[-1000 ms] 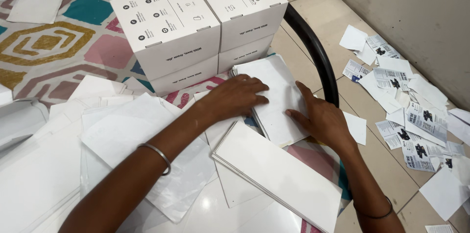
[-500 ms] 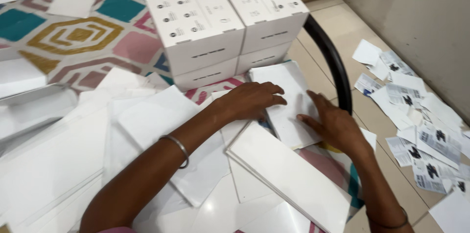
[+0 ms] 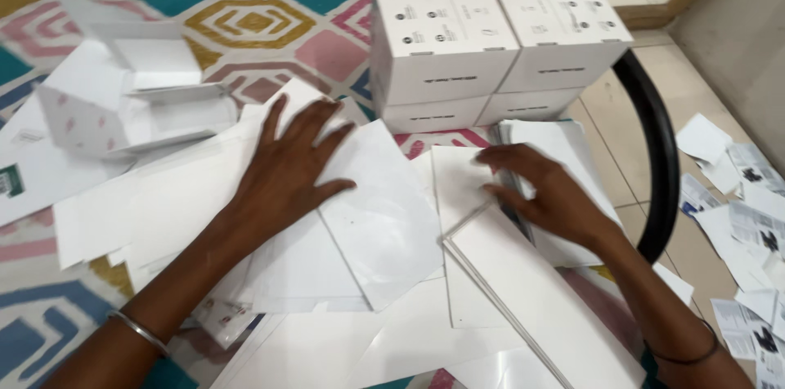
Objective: The person assembles small white paper boxes by folding flat sheets and inserting them into pre-formed box shells. They repeatedly pick up sheets, fold them, and place them into the boxes, stacking completed units on the floor.
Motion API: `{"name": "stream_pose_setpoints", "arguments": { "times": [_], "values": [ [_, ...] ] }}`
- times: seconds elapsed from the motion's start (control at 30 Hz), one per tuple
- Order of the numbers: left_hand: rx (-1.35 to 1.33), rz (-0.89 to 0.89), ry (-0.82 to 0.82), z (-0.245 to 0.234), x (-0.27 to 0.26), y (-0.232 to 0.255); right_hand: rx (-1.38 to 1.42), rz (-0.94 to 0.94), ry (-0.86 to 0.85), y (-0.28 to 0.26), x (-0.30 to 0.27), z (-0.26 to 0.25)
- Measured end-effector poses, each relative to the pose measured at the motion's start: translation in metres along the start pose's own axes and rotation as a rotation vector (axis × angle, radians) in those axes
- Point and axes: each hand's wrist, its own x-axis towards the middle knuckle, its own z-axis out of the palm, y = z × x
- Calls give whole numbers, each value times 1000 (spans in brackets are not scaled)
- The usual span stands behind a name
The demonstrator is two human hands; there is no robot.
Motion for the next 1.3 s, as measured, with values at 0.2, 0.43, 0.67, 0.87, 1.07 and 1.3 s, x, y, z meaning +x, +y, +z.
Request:
{"name": "stream_pose_setpoints", "arguments": {
  "times": [0.2, 0.43, 0.67, 0.87, 1.07, 1.3],
  "values": [
    [-182, -490, 45, -17, -62, -3, -51, -309, -227, -64, 40, 52],
    [-260, -602, -60, -20, -73, 10, -242, -285, -83, -87, 35, 74],
    [-709, -804, -80, -3, -43, 17, -161, -189, -91, -99, 32, 85],
    [-1305, -935, 28, 0, -49, 36, 61, -104, -89, -99, 29, 81],
    [-1294, -855, 114, -28, -48, 56, 829, -127, 248, -73, 31, 68],
    [-1307, -295, 380, -30, -34, 79, 1383, 22, 289, -45, 3, 91]
  ]
}}
